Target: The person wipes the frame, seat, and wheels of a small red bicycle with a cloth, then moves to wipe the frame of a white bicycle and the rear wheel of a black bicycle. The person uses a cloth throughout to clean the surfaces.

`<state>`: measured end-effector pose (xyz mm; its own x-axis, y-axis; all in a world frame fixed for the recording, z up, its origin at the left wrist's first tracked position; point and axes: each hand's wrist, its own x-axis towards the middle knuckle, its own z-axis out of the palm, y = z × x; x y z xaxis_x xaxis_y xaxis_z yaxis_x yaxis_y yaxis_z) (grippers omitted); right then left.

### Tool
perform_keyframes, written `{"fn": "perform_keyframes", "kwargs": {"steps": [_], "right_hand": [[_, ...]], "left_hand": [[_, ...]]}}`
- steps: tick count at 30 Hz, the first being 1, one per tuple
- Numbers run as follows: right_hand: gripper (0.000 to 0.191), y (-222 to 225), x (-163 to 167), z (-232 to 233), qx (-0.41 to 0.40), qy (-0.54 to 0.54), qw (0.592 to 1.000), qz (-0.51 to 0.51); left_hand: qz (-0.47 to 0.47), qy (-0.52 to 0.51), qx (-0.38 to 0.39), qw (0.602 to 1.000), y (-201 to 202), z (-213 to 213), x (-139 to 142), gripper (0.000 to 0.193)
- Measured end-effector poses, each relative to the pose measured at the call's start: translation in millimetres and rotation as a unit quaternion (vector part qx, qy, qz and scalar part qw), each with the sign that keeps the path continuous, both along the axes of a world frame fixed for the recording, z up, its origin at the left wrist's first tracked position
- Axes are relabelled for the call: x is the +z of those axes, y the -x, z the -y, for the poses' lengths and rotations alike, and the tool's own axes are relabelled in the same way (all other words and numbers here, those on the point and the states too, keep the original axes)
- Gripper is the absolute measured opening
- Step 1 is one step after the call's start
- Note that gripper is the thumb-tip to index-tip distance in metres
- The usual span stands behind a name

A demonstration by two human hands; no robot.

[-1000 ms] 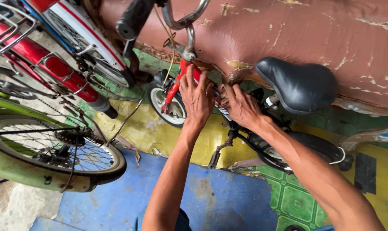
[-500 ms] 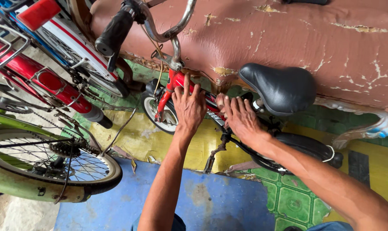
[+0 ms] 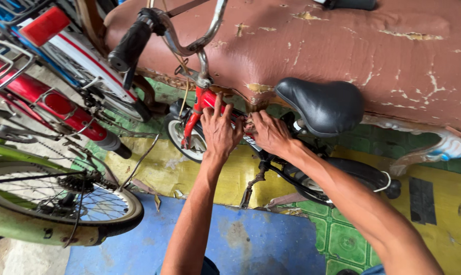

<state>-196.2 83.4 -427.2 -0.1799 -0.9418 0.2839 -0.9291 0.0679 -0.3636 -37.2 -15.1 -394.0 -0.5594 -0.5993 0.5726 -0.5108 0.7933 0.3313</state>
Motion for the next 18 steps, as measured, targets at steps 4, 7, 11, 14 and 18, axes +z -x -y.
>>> {"fn": "perform_keyframes", "kwargs": {"steps": [4,7,11,14,18], "right_hand": [[0.025,3,3,-3,0.016,0.058,0.998,0.028],[0.024,1,5,-5,0.007,0.065,0.997,0.034],[0.024,-6,4,-5,-0.022,0.056,0.998,0.025],[0.028,-8,2,-7,-0.015,0.078,0.997,-0.007],[0.038,-7,0,-12,0.003,0.083,0.996,-0.027]], "left_hand": [[-0.004,0.002,-0.005,1.000,2,0,-2,0.044],[-0.001,-0.002,-0.006,1.000,3,0,-2,0.044],[0.001,-0.005,-0.006,1.000,3,0,-2,0.043],[0.005,-0.006,-0.008,1.000,3,0,-2,0.044],[0.007,-0.005,-0.010,1.000,2,0,-4,0.045]]}}
